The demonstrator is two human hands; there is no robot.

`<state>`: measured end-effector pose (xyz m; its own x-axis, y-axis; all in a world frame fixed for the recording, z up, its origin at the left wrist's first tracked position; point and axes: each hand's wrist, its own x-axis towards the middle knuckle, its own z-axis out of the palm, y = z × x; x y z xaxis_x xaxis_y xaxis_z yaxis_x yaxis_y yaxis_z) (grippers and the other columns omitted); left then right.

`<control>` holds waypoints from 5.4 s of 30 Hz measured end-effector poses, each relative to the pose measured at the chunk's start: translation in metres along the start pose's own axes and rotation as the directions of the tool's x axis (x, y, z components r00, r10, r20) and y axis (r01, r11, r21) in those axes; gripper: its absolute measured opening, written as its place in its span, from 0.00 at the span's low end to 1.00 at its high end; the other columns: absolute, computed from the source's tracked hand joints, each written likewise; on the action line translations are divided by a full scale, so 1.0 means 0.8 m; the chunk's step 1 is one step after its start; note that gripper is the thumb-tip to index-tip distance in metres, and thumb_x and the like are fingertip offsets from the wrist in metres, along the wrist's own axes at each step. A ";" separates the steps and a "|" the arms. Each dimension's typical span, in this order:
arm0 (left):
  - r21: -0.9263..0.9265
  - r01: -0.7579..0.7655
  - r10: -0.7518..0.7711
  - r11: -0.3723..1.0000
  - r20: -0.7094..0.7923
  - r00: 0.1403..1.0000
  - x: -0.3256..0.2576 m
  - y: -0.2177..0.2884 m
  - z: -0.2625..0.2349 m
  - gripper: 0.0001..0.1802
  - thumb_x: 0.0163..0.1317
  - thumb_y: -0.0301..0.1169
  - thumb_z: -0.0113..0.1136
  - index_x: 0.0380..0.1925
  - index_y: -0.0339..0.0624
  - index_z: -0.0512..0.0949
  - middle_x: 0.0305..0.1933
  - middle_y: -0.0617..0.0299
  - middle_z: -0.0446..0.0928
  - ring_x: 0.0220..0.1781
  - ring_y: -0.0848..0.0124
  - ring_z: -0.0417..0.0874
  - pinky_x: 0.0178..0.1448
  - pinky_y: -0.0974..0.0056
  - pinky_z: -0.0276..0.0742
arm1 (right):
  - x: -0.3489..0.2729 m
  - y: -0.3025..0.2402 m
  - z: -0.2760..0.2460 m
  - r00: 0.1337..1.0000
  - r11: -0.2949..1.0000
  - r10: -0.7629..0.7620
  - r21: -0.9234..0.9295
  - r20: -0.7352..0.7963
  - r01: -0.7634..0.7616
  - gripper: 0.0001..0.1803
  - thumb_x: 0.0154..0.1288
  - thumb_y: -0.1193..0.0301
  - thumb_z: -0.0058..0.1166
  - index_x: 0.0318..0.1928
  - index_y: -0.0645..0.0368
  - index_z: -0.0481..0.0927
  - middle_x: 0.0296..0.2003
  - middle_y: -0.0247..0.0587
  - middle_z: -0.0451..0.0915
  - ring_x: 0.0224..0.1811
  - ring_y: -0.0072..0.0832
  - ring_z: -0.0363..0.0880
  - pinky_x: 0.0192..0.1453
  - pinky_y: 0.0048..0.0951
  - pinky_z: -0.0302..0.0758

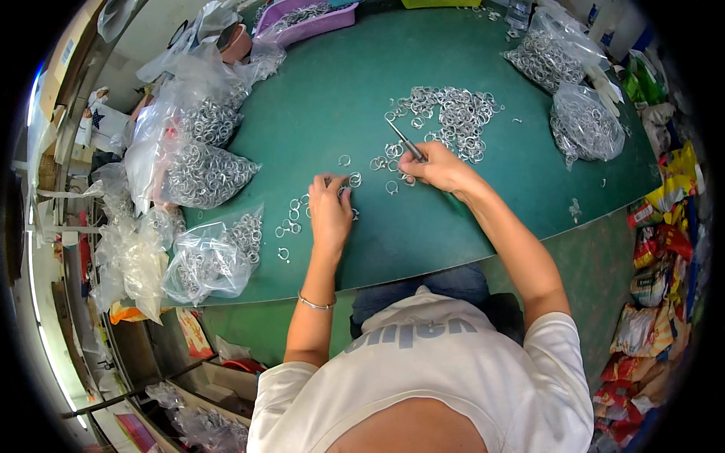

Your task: The person is using pliers to connect small metal rings together, picking them up from a table and placing the connected pieces into a blue tray.

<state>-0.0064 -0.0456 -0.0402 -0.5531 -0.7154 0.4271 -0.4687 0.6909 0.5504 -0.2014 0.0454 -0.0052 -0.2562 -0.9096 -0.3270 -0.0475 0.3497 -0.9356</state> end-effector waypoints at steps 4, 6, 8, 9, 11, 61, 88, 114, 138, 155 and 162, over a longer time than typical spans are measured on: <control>-0.653 0.333 -0.200 0.680 0.271 0.942 0.008 0.046 0.013 0.08 0.56 0.23 0.56 0.35 0.32 0.77 0.35 0.57 0.78 0.31 0.67 0.77 0.38 0.67 0.73 | -0.006 0.000 0.014 0.998 0.993 -0.043 0.112 0.041 0.038 0.06 0.57 0.73 0.52 0.34 0.62 0.73 0.20 0.31 0.72 0.20 0.15 0.65 0.24 0.17 0.61; -0.747 0.563 -0.224 0.354 0.516 0.827 0.010 0.047 0.017 0.08 0.56 0.25 0.57 0.35 0.31 0.77 0.34 0.59 0.78 0.31 0.73 0.76 0.37 0.71 0.72 | -0.011 -0.002 0.022 0.996 0.992 -0.083 0.101 0.039 0.079 0.08 0.57 0.73 0.52 0.36 0.63 0.73 0.21 0.31 0.72 0.20 0.15 0.65 0.24 0.17 0.61; -0.724 0.623 -0.208 0.295 0.588 0.782 0.014 0.037 0.019 0.09 0.56 0.26 0.58 0.36 0.31 0.77 0.33 0.60 0.78 0.30 0.78 0.75 0.35 0.74 0.71 | -0.015 -0.004 0.024 0.995 0.991 -0.092 0.096 0.043 0.088 0.10 0.57 0.73 0.52 0.39 0.63 0.72 0.21 0.32 0.73 0.21 0.15 0.65 0.24 0.18 0.62; -0.725 0.623 -0.255 0.293 0.569 0.782 0.014 0.036 0.019 0.09 0.56 0.26 0.58 0.36 0.31 0.77 0.32 0.61 0.78 0.30 0.79 0.75 0.34 0.75 0.70 | -0.018 -0.007 0.024 0.995 0.992 -0.085 0.095 0.055 0.079 0.11 0.57 0.73 0.52 0.40 0.63 0.72 0.21 0.31 0.72 0.21 0.14 0.65 0.25 0.17 0.62; -0.726 0.623 -0.344 0.291 0.529 0.776 0.014 0.034 0.019 0.09 0.56 0.26 0.59 0.36 0.33 0.77 0.31 0.62 0.78 0.28 0.80 0.74 0.33 0.76 0.68 | -0.027 -0.014 0.026 0.995 0.994 -0.070 0.094 0.073 0.063 0.11 0.58 0.72 0.52 0.41 0.63 0.72 0.21 0.31 0.72 0.22 0.14 0.65 0.26 0.17 0.62; -0.780 0.548 -0.232 0.301 0.498 0.836 -0.023 0.043 0.023 0.14 0.50 0.16 0.59 0.40 0.28 0.76 0.39 0.57 0.77 0.39 0.74 0.78 0.45 0.73 0.74 | -0.078 0.026 0.043 0.898 0.577 -0.430 -0.794 -0.096 0.191 0.10 0.47 0.75 0.55 0.31 0.61 0.70 0.26 0.43 0.73 0.33 0.41 0.72 0.36 0.38 0.65; -0.159 -0.311 0.322 0.937 0.049 0.945 0.000 0.098 -0.016 0.05 0.45 0.19 0.56 0.25 0.37 0.77 0.25 0.58 0.70 0.29 0.62 0.70 0.34 0.60 0.63 | -0.075 0.007 0.036 0.900 0.927 -0.310 0.113 -0.306 0.357 0.04 0.57 0.75 0.53 0.29 0.64 0.74 0.17 0.30 0.71 0.19 0.16 0.66 0.24 0.21 0.62; -0.615 0.735 -0.056 0.284 0.755 0.653 -0.004 0.053 -0.001 0.05 0.55 0.21 0.55 0.27 0.30 0.79 0.25 0.60 0.78 0.27 0.76 0.76 0.33 0.73 0.72 | -0.075 0.012 0.036 0.946 0.948 -0.308 0.056 -0.102 0.315 0.05 0.58 0.76 0.52 0.29 0.65 0.74 0.20 0.34 0.75 0.22 0.16 0.68 0.26 0.21 0.65; -0.530 0.255 -0.089 0.809 0.320 0.943 -0.013 0.088 -0.013 0.05 0.51 0.19 0.57 0.27 0.34 0.80 0.22 0.58 0.77 0.25 0.69 0.75 0.31 0.68 0.70 | -0.087 0.000 0.033 0.910 0.926 -0.366 -0.176 -0.195 0.335 0.06 0.58 0.76 0.51 0.26 0.65 0.71 0.15 0.30 0.68 0.19 0.15 0.60 0.22 0.23 0.58; -0.536 0.481 -0.164 0.694 0.533 0.830 -0.014 0.075 -0.016 0.05 0.52 0.20 0.57 0.30 0.32 0.79 0.24 0.59 0.78 0.26 0.70 0.76 0.33 0.69 0.70 | -0.066 -0.004 0.025 0.976 0.977 -0.211 0.053 0.059 0.208 0.05 0.60 0.76 0.50 0.29 0.64 0.72 0.20 0.31 0.71 0.22 0.17 0.70 0.27 0.20 0.65; -0.266 -0.187 0.191 0.946 -0.011 0.982 -0.029 0.083 -0.012 0.07 0.43 0.16 0.58 0.25 0.36 0.77 0.22 0.56 0.70 0.28 0.60 0.72 0.31 0.60 0.67 | -0.067 -0.015 0.021 0.980 0.905 0.140 0.384 0.143 -0.185 0.04 0.60 0.75 0.50 0.31 0.64 0.72 0.21 0.36 0.72 0.18 0.17 0.66 0.23 0.19 0.62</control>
<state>-0.0183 0.0155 -0.0069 -0.6246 -0.5713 0.5324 -0.1567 0.7596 0.6313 -0.1708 0.0864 0.0214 -0.1201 -0.8743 -0.4704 0.3751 0.3987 -0.8369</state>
